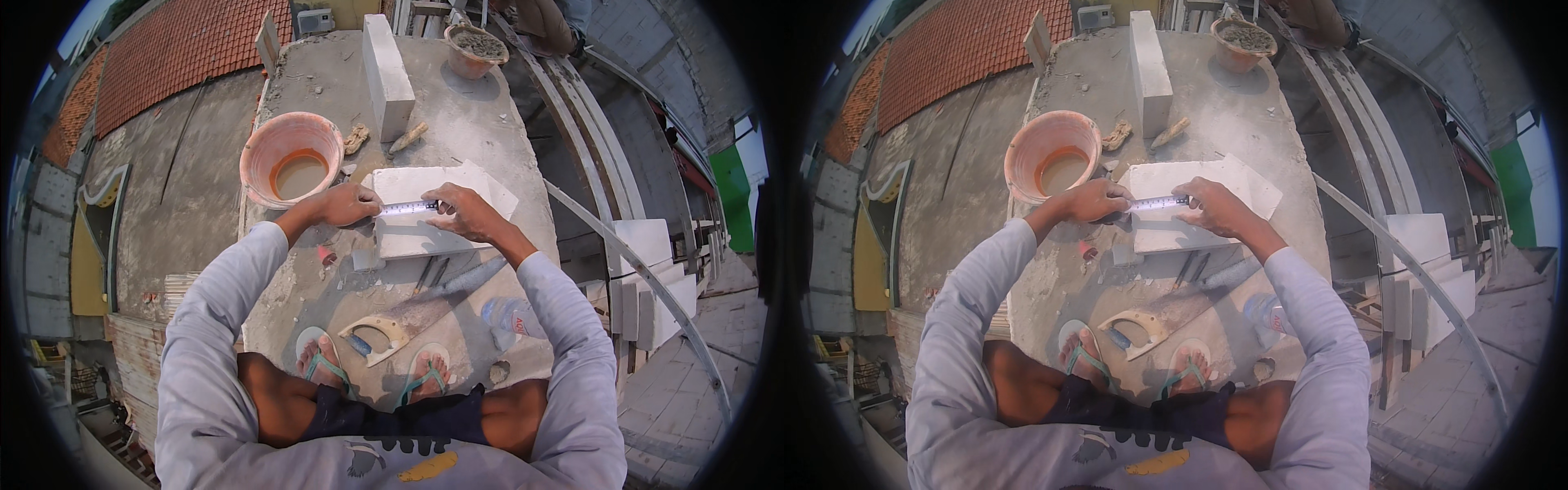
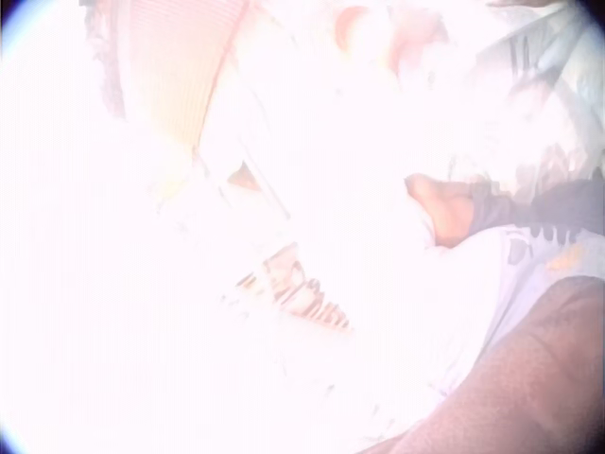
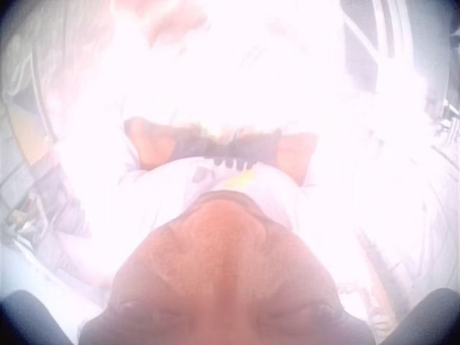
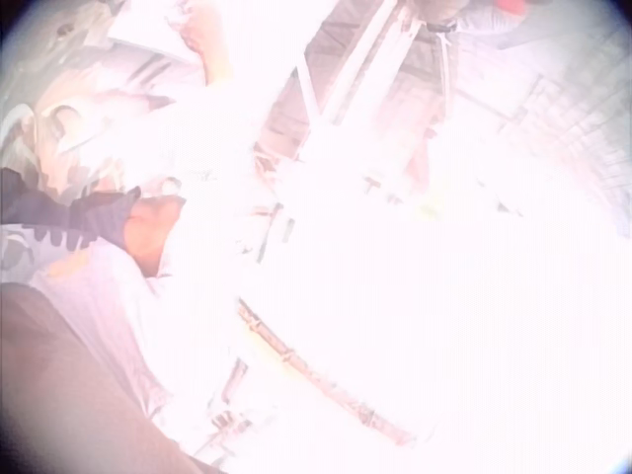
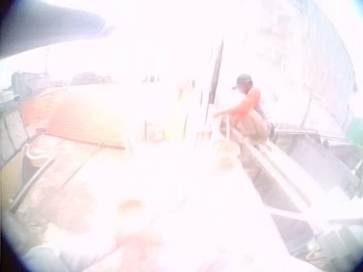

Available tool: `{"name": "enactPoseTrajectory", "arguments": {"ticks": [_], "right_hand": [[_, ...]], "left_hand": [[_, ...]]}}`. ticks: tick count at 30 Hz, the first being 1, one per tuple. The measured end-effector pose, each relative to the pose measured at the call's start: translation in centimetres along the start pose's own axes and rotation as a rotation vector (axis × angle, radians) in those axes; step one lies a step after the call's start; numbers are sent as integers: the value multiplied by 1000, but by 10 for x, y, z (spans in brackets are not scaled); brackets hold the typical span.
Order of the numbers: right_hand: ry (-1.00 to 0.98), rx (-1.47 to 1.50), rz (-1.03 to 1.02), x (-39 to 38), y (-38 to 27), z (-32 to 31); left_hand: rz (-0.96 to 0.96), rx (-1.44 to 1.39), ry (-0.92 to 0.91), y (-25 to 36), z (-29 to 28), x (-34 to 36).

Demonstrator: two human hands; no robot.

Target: The person measures a white tile with a tape measure, marks it, and then uses a hand saw to cut the tile on a rooftop work surface. The person handles the tile and saw throughout the process.

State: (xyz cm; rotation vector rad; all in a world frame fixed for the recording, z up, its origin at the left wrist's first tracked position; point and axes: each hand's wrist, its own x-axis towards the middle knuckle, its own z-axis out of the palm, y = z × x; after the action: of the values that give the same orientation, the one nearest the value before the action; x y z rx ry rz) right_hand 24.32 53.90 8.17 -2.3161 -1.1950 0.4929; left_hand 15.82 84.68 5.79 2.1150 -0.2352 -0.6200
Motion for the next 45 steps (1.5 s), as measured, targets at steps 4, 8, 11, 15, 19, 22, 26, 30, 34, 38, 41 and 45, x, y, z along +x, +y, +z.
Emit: {"name": "enactPoseTrajectory", "arguments": {"ticks": [4, 8, 11, 15, 19, 22, 26, 30, 34, 38, 41, 45], "right_hand": [[80, -105, -25, -11, 16, 18], [188, -125, -59, -1, 32, 23], [225, -116, 1, 1, 46, 21], [307, -94, 85, -3, 64, 16], [540, -151, 303, -14, 108, 3], [677, -177, 491, -41, 156, 11], [684, -184, 574, -49, 173, 29], [635, -1, 709, -32, 165, 30], [683, 82, 753, -21, 168, 35], [630, 30, 799, -10, 150, 32], [583, -20, 766, -6, 148, 33], [618, -178, 687, -15, 158, 36]], "left_hand": [[-115, -62, -105, 11, 0, 5], [-39, 21, -70, -20, -5, 18], [-70, 144, -130, -12, -12, 33], [-99, 291, -57, -4, -15, 49], [-169, 460, 80, -67, -23, 57], [-101, 427, 40, -72, -18, 60], [-200, 403, 15, -39, 5, 57], [-291, 380, -81, -24, -1, 57], [-302, 290, 6, -35, 11, 56], [-306, 175, 37, -23, 28, 37], [-249, 238, 24, -45, 28, 35], [-165, 266, -28, -48, 14, 41]]}}
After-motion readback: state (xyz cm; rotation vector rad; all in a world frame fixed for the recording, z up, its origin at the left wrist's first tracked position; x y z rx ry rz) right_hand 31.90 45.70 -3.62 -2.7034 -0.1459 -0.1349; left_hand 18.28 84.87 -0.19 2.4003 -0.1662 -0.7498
